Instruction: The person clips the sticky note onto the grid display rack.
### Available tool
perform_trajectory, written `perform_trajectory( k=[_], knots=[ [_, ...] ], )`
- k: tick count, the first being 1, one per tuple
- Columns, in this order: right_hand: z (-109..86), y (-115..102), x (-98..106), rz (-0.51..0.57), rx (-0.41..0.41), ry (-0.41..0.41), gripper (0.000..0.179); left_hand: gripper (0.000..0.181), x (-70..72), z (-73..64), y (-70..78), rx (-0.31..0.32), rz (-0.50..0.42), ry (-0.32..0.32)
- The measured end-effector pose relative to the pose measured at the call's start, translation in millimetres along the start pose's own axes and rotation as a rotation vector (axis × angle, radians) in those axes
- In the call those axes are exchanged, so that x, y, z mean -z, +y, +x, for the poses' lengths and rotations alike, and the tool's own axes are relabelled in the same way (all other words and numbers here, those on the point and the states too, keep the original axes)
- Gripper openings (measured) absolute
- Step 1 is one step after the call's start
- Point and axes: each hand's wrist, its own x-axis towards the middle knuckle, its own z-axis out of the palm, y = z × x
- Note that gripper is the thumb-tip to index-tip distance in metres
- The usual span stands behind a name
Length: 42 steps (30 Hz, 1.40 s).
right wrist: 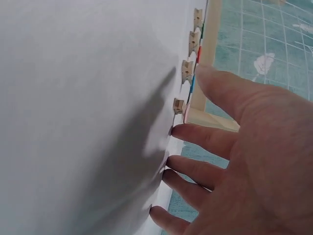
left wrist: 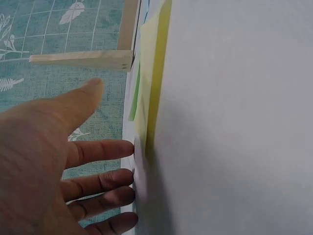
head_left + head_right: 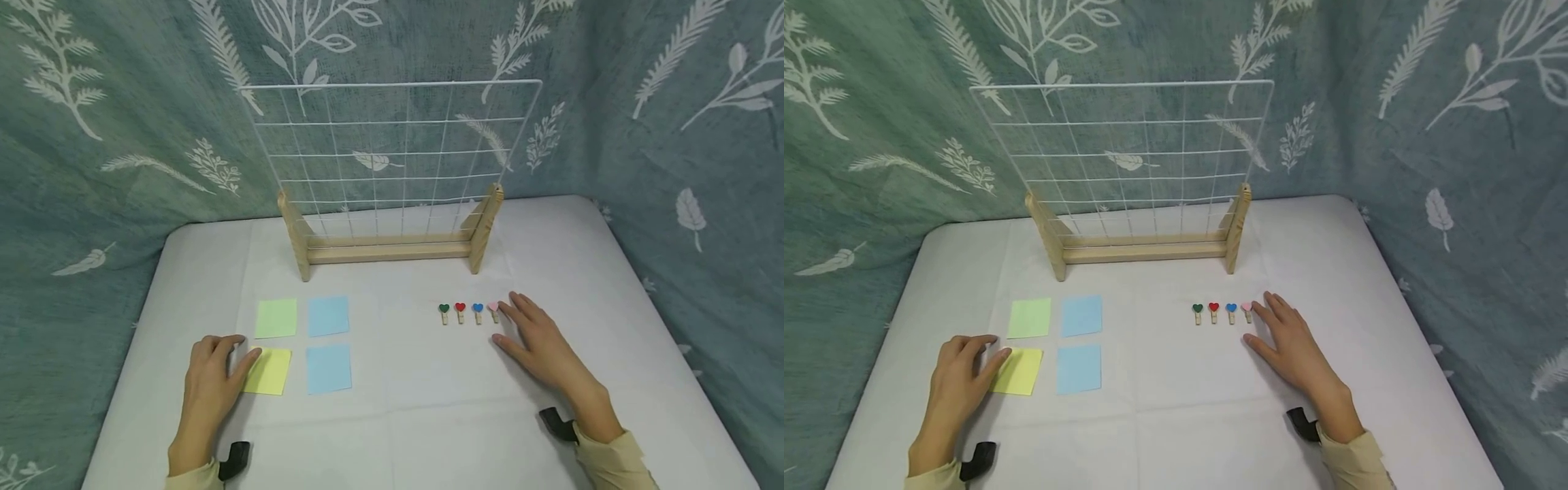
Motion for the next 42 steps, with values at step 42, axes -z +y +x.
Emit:
perform_trajectory(
  k=[42],
  knots=[
    [21.5, -12.5, -15.7, 0.138, 0.043, 0.181, 0.04, 0.061, -6.6, 10.9, 18.0, 0.156, -0.165, -0.157]
  ],
)
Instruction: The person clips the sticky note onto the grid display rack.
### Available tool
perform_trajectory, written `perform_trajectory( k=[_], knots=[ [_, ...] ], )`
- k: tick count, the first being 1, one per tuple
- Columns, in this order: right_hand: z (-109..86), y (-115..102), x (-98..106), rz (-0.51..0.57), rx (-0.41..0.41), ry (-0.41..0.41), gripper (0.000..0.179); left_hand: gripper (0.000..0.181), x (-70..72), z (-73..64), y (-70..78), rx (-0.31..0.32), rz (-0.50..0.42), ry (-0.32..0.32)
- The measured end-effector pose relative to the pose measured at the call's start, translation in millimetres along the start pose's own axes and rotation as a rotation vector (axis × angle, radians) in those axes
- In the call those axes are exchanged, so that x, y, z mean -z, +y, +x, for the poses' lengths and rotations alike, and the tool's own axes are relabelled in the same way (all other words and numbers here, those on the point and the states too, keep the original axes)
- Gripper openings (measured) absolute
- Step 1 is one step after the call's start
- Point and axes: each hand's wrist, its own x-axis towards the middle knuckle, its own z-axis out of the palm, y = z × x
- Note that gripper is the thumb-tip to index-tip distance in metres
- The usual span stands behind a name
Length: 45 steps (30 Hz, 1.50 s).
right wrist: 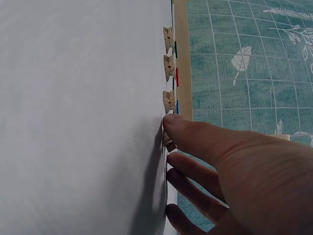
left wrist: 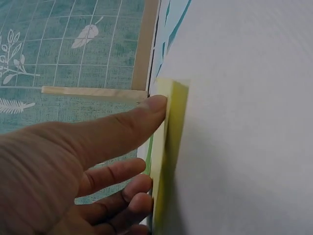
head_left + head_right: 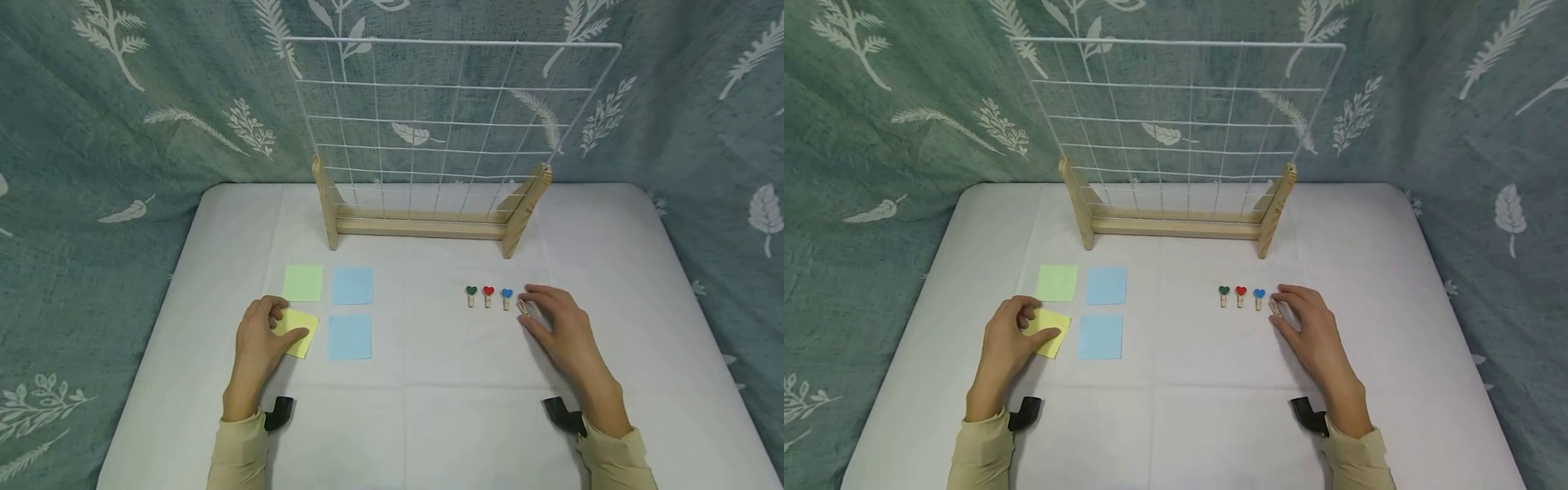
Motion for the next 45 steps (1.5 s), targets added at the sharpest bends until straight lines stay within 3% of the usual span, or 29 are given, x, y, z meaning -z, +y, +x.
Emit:
perform_trajectory(
  k=[7, 17, 23, 29, 37, 45],
  knots=[
    [1.7, -1.9, -3.8, 0.023, 0.013, 0.017, 0.033, 0.063, 5.2, -6.0, 2.0, 0.076, -0.003, 0.017],
    [23.3, -12.9, -30.6, 0.072, 0.061, 0.048, 0.02, 0.05, 32.6, -19.1, -9.7, 0.144, 0.025, 0.052],
    [31.9, -20.0, -40.6, 0.096, 0.096, 0.051, 0.018, 0.055, 41.2, -23.8, -13.0, 0.144, 0.041, 0.082],
    [25.6, -15.2, -34.0, 0.082, 0.054, 0.024, 0.017, 0.062, 32.2, -21.6, -10.0, 0.126, 0.032, 0.088],
    [2.1, -0.3, -9.8, 0.037, -0.034, 0.053, 0.017, 0.058, 6.2, -3.8, 0.9, 0.093, -0.007, -0.018],
    [-6.2, 2.5, -5.7, 0.036, -0.052, 0.053, 0.019, 0.057, -1.6, -2.9, 3.4, 0.099, 0.019, -0.053]
  ],
)
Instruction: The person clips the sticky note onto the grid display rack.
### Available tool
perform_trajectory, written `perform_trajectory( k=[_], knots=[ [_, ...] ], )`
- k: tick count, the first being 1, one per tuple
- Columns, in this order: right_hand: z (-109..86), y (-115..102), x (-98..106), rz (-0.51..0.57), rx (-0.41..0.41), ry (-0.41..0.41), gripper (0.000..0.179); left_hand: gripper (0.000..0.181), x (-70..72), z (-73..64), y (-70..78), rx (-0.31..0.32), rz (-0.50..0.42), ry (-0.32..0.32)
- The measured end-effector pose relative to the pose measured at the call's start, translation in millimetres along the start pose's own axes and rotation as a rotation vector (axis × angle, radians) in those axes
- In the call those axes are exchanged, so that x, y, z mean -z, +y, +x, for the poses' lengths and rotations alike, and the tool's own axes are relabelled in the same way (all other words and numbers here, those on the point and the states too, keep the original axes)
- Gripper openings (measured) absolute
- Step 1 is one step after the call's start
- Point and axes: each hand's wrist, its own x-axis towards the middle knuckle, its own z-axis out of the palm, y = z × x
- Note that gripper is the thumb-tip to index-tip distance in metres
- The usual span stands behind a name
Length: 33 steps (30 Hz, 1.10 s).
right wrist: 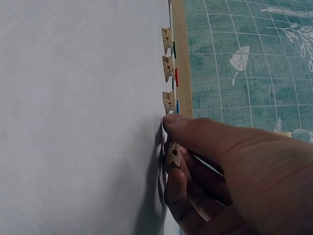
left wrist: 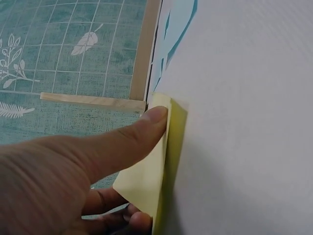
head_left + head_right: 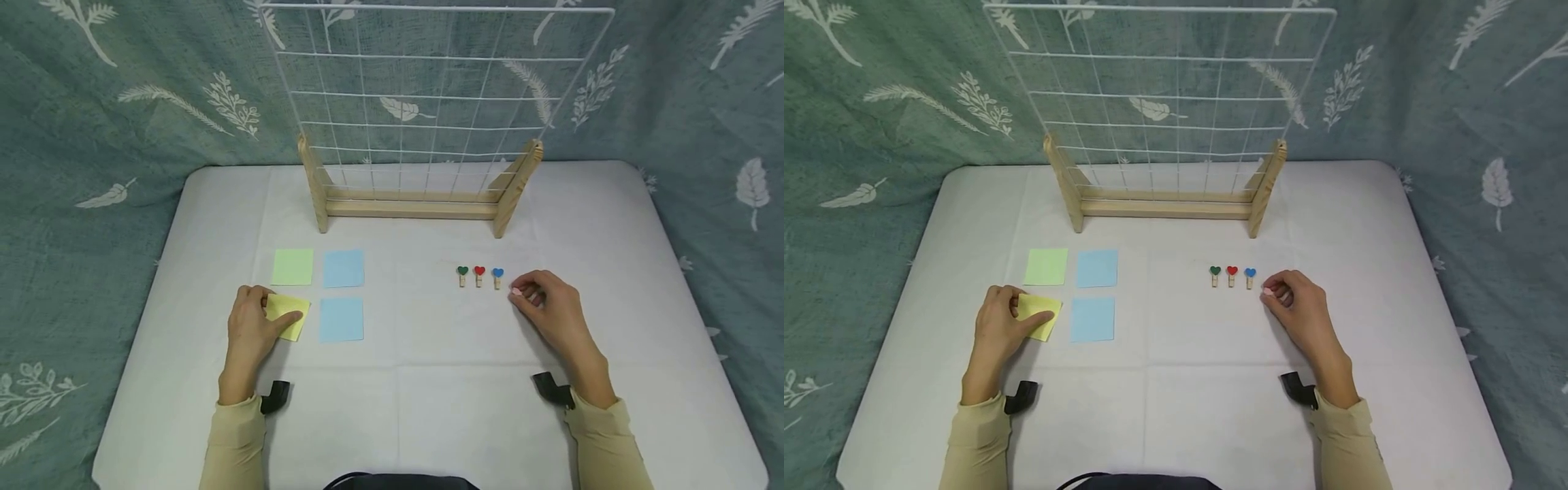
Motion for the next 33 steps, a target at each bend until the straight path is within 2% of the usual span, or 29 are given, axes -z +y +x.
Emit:
perform_trajectory(
  k=[5, 11, 14, 25, 30, 33],
  knots=[
    [0.1, 0.3, 1.9, 0.035, 0.015, -0.004, 0.022, 0.043, 1.3, -2.1, -1.7, -0.017, -0.032, 0.042],
    [-2.4, -2.1, 1.8, 0.051, 0.043, -0.007, 0.018, 0.023, 1.6, -3.1, -6.6, -0.036, -0.082, 0.165],
    [-2.8, -3.7, 2.8, 0.052, 0.04, -0.005, 0.018, 0.017, 3.1, -2.9, -5.4, -0.032, -0.104, 0.206],
    [-2.5, -10.0, 8.0, 0.049, 0.045, -0.065, 0.025, 0.007, 10.6, -2.2, -7.7, -0.01, -0.186, 0.226],
    [-2.3, -14.8, 8.2, 0.09, 0.042, -0.103, 0.026, 0.007, 9.5, 0.8, -11.4, 0.01, -0.218, 0.213],
    [-1.9, -16.7, 8.4, 0.119, 0.036, -0.096, 0.023, 0.008, 9.4, 2.0, -12.2, 0.023, -0.249, 0.197]
  ],
)
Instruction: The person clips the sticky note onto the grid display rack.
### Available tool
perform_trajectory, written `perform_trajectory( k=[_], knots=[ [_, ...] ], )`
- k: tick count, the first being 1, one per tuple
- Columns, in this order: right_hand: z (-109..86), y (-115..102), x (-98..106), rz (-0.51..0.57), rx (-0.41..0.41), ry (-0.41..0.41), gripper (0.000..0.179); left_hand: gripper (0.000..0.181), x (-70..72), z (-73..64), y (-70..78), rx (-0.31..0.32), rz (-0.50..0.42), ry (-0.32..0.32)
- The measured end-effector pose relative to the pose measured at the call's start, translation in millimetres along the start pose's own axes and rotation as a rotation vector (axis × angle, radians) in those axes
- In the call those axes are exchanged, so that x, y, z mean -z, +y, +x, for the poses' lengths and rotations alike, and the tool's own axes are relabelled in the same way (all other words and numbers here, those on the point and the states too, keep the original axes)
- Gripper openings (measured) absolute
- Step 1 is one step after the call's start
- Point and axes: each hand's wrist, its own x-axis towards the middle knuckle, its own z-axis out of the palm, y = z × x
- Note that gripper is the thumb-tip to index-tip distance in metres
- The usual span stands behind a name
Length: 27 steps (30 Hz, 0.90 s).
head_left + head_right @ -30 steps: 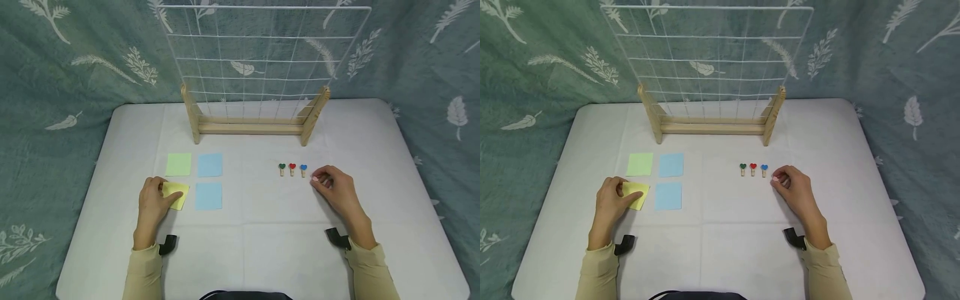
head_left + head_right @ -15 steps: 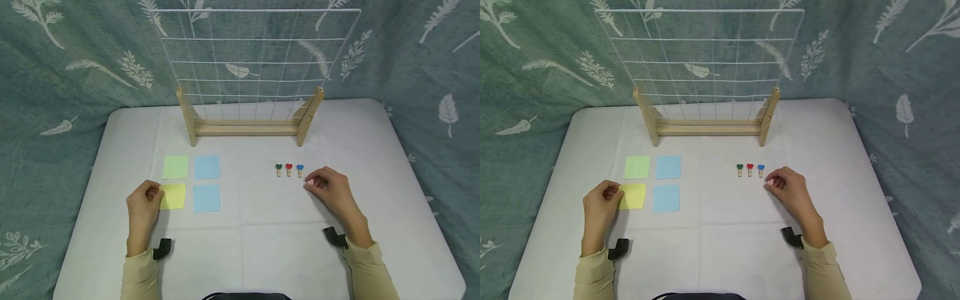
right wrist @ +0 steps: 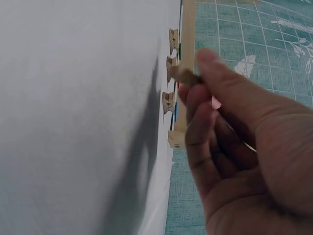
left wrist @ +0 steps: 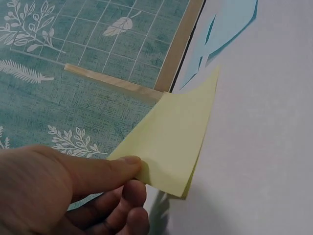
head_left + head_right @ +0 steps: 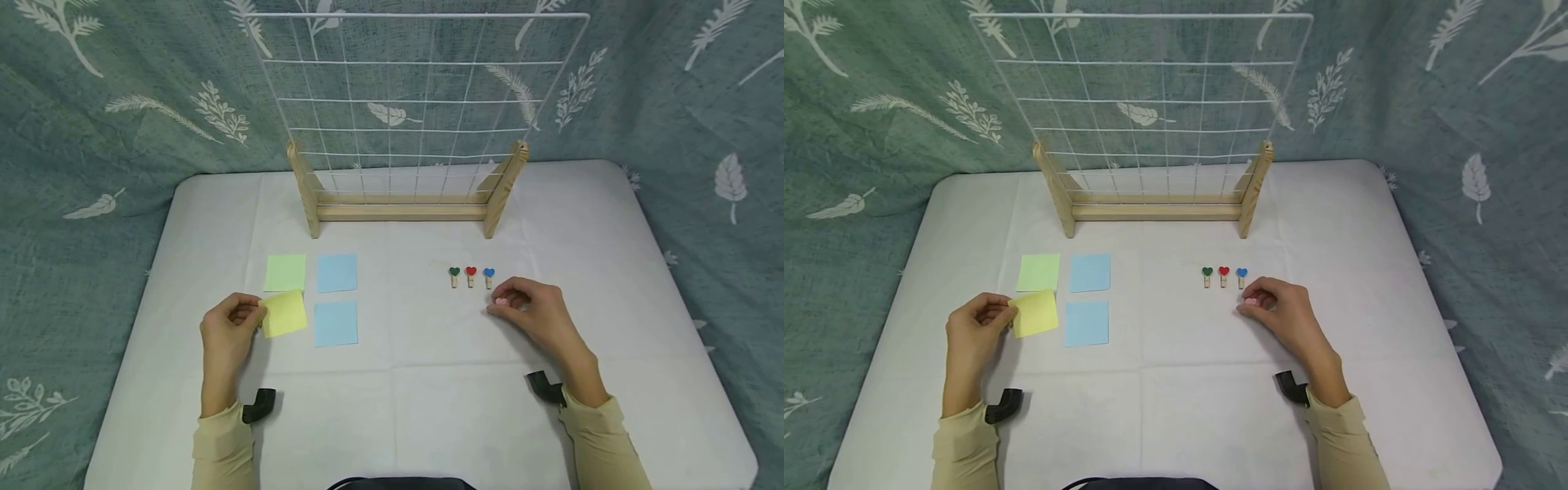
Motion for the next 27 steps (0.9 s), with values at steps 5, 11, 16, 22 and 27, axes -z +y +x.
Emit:
perform_trajectory(
  k=[5, 11, 16, 22, 27],
  knots=[
    [-0.9, -2.6, 0.5, 0.029, -0.005, 0.05, 0.021, 0.01, 0.6, 1.9, 1.6, 0.014, -0.062, -0.019],
    [0.9, -6.8, -0.2, 0.088, 0.044, 0.063, 0.019, 0.013, 3.9, 1.3, 7.9, 0.046, -0.112, -0.033],
    [3.5, -12.4, -1.9, 0.116, 0.069, 0.02, 0.022, 0.013, 6.5, 2.9, 15.0, 0.036, -0.155, -0.049],
    [8.3, -20.1, -3.5, 0.107, 0.141, 0.011, 0.023, 0.012, 4.7, 9.6, 24.3, -0.035, -0.192, -0.065],
    [14.5, -26.9, -5.9, 0.138, 0.178, 0.016, 0.024, 0.011, -0.1, 15.1, 32.2, -0.088, -0.198, -0.063]
  ],
)
